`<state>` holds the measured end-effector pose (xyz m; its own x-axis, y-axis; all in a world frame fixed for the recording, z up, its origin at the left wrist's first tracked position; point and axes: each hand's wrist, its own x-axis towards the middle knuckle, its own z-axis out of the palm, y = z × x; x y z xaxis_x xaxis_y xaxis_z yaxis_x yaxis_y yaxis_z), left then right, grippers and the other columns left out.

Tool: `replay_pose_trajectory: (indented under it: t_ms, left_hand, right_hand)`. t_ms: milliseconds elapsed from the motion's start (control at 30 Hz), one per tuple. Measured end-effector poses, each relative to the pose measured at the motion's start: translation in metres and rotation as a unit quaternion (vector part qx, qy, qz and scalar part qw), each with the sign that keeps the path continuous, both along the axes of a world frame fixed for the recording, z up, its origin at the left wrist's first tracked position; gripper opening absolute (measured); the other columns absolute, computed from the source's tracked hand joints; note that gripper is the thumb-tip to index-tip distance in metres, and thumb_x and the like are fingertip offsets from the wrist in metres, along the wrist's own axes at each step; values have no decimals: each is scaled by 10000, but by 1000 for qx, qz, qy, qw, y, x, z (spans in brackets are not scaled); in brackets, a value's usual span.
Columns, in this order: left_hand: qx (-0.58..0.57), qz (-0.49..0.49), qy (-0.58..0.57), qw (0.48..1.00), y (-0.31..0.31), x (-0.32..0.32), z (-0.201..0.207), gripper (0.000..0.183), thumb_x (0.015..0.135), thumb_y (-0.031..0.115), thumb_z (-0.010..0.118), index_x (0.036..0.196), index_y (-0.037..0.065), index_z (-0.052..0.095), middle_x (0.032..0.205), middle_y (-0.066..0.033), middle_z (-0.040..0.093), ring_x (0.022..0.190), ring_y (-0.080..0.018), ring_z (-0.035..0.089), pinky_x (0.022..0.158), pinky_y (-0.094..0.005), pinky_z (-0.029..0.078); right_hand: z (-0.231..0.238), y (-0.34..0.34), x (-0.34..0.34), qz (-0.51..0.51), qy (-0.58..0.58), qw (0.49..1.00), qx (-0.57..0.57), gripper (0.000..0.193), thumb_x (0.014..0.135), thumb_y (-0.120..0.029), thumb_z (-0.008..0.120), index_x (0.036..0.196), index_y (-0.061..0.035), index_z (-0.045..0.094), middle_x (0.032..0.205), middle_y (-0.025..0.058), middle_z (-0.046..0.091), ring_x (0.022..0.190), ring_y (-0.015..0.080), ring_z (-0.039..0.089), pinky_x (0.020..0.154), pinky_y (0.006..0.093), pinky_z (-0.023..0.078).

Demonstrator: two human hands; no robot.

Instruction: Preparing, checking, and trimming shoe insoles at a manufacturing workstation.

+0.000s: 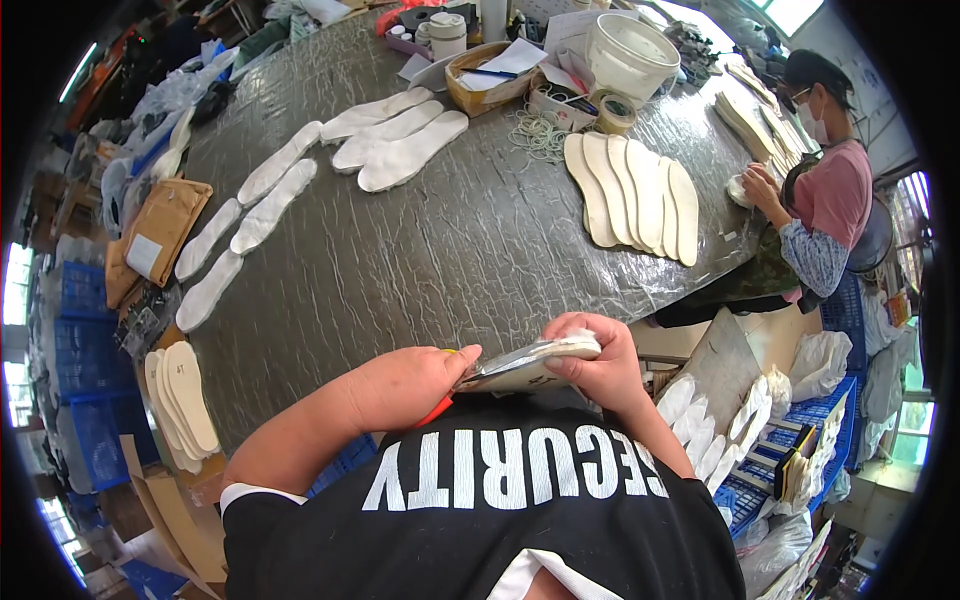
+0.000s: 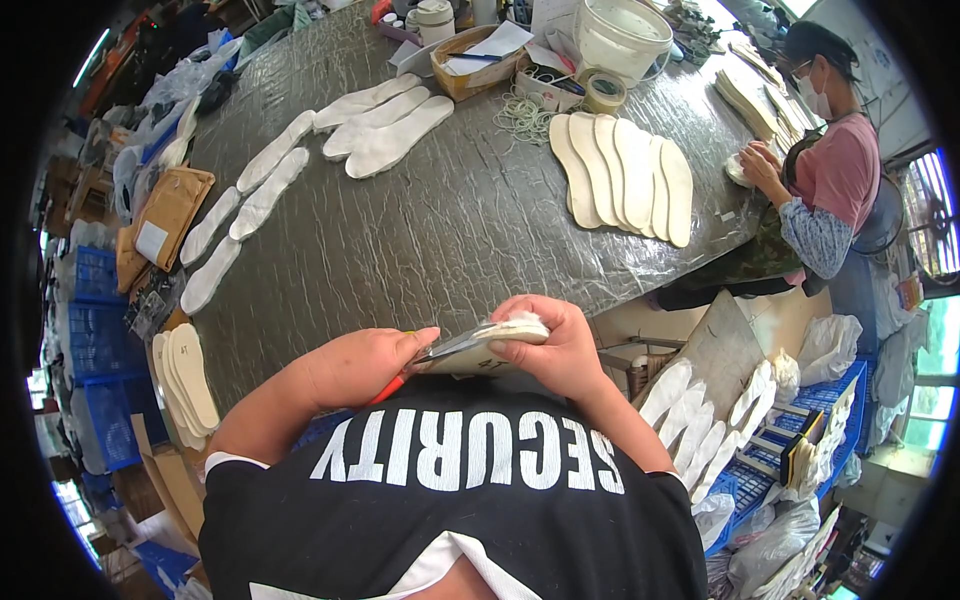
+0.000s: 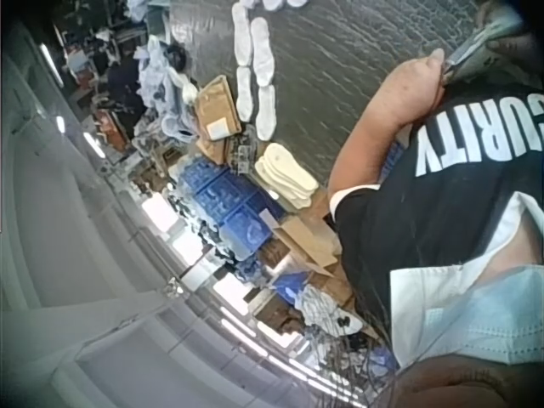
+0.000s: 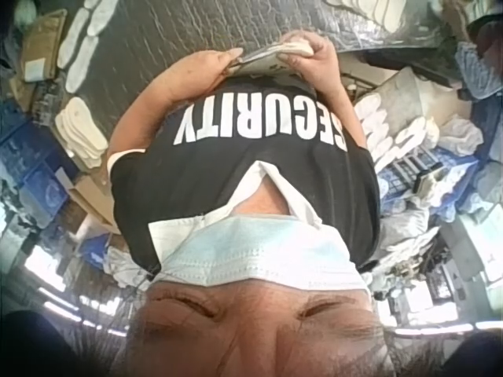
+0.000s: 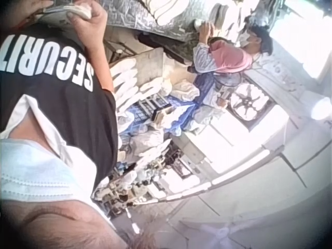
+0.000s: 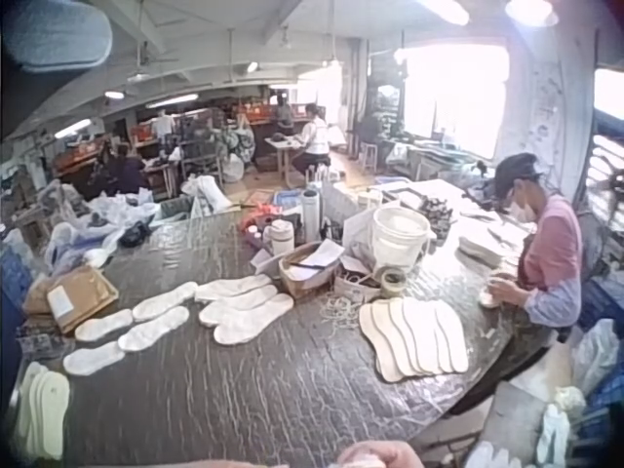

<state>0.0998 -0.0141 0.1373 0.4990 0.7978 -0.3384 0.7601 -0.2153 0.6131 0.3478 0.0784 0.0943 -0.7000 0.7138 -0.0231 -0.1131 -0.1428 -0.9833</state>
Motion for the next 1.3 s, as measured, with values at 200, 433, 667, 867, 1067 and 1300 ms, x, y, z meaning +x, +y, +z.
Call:
replay_pose_trajectory:
  t_ms: [200, 433, 667, 867, 1067, 1300]
  left_hand:
    - [-36, 15, -26, 999, 0, -1, -1, 390, 915, 96, 477, 1265, -73, 449, 903, -226, 647, 878, -362, 649, 760, -410, 522]
    - [-34, 13, 3, 999, -1, 0, -5, 428, 921, 101, 540, 1322, -10, 441, 934, -199, 659, 859, -330, 662, 753, -379, 534]
    - [62, -2, 1, 998, -5, -1, -12, 460, 870, 67, 553, 1282, -98, 433, 948, -218, 644, 879, -344, 655, 763, -390, 530]
    - [116, -11, -26, 993, -6, -2, -15, 457, 880, 65, 502, 1280, -143, 424, 940, -245, 644, 896, -346, 658, 781, -385, 530]
    - [121, -11, -22, 992, -6, -3, -15, 472, 867, 50, 500, 1289, -145, 416, 911, -246, 646, 843, -357, 663, 751, -396, 536]
    - [91, -18, -7, 996, -6, -3, -12, 472, 855, 51, 516, 1275, -146, 429, 867, -240, 643, 774, -344, 671, 690, -390, 544]
  right_hand:
    - [10, -4, -1, -24, -22, 995, 94, 182, 736, 28, 751, 861, -11, 625, 932, 70, 648, 833, 117, 590, 736, 252, 468]
    - [9, -6, 0, -33, -16, 994, 100, 177, 732, -5, 772, 849, -7, 638, 919, 67, 655, 799, 114, 608, 703, 250, 483]
    - [11, -6, -3, -19, -16, 995, 100, 164, 739, -3, 764, 857, -16, 650, 918, 56, 653, 793, 105, 605, 691, 244, 480]
    - [10, -6, -5, -4, -13, 996, 93, 146, 748, -8, 757, 861, -21, 665, 926, 48, 656, 776, 96, 608, 676, 236, 482]
    - [7, -8, -6, -14, -7, 997, 77, 143, 745, -3, 762, 853, -14, 669, 931, 45, 658, 770, 88, 606, 671, 229, 481]
    - [5, -7, -6, -17, 7, 998, 66, 145, 741, 4, 766, 851, -8, 672, 939, 47, 659, 774, 80, 603, 670, 224, 480]
